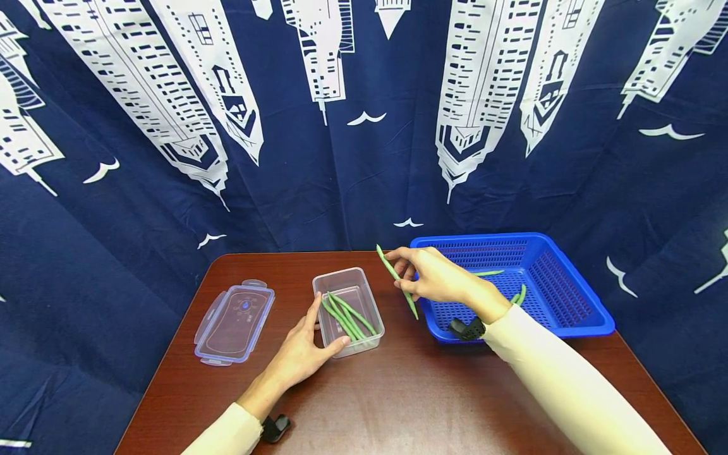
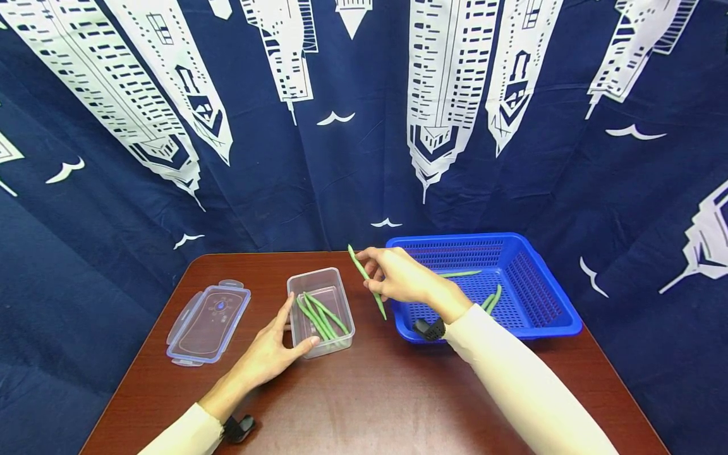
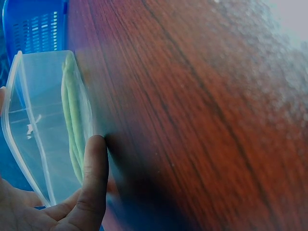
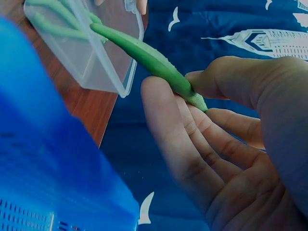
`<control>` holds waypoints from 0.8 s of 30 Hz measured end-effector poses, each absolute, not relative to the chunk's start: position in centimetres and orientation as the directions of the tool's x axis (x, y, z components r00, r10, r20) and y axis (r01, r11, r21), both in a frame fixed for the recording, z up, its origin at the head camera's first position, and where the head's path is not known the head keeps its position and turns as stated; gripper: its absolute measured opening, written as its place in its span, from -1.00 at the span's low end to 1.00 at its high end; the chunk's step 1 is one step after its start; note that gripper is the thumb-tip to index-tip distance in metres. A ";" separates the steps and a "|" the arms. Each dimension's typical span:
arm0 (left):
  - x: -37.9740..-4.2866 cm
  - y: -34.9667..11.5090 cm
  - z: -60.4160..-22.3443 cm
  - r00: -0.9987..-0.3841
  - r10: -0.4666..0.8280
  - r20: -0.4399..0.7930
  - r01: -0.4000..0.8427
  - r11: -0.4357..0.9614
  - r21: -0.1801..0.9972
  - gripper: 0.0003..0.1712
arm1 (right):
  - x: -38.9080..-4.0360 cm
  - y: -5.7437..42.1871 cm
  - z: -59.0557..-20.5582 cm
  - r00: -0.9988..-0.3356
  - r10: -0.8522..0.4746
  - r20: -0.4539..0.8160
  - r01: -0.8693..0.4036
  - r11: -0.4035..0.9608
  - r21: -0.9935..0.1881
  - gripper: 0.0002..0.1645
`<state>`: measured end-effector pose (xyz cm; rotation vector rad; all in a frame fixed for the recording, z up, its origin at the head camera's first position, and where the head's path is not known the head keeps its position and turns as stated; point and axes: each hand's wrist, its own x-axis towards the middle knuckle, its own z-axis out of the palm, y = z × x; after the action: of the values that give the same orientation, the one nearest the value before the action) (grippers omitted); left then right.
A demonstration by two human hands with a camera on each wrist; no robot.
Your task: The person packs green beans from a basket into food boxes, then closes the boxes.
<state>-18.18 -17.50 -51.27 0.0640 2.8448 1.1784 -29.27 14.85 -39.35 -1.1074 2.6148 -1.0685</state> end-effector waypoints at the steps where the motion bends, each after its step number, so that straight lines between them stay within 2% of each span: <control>1: -18.2 -17.5 -51.3 -0.997 0.063 -0.041 0.016 0.707 0.707 0.40 | -29.3 14.6 -39.3 -0.726 -0.668 0.165 -0.592 0.483 -0.646 -0.37; 24: -18.2 -17.5 -51.3 -0.997 0.073 -0.030 0.030 0.698 0.716 0.41 | -29.6 10.5 -39.7 -0.681 -0.723 0.115 -0.600 0.461 -0.654 -0.35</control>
<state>-18.22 -17.53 -51.31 0.0864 2.8423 1.1972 -29.56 10.51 -39.75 -1.1579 2.5273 -1.0222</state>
